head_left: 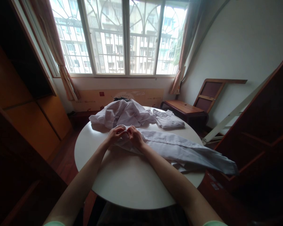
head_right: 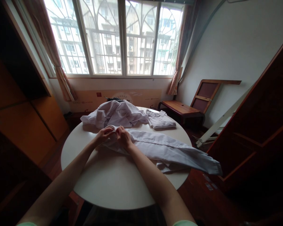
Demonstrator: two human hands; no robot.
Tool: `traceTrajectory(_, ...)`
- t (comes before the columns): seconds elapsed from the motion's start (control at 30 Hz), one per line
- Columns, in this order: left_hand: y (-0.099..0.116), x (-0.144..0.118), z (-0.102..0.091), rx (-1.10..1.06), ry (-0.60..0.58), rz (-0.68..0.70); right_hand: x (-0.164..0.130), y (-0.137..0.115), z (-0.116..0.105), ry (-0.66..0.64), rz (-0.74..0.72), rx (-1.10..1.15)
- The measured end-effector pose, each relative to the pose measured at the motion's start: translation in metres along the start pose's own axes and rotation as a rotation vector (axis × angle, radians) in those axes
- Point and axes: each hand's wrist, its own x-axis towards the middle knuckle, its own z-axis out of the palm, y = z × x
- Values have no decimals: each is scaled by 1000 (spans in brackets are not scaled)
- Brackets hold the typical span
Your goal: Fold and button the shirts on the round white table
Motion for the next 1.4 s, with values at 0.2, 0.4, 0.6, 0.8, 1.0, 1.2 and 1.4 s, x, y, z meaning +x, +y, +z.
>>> traceTrajectory(0.2,2,-1,3,-2,22,-21,1,1,0,-15,-12,-6)
traceTrajectory(0.4,1,-1,4,-2,33,-24,2,6,2,-49,2,77)
traceTrajectory(0.6,-2,0,6,42,22,-18,7,12,1,-121,95,341)
traceTrajectory(0.8,2,0,4,81,-3,-14,7,18,-1,-285,250,690)
traceTrajectory(1.0,4,0,4,75,-26,-11,6,18,-2,-297,268,804)
traceTrajectory(1.2,-3,2,7,85,-20,-24,7,21,0,-279,261,776)
traceTrajectory(1.4,-1,2,10,76,-14,-17,5,19,0,-263,217,699)
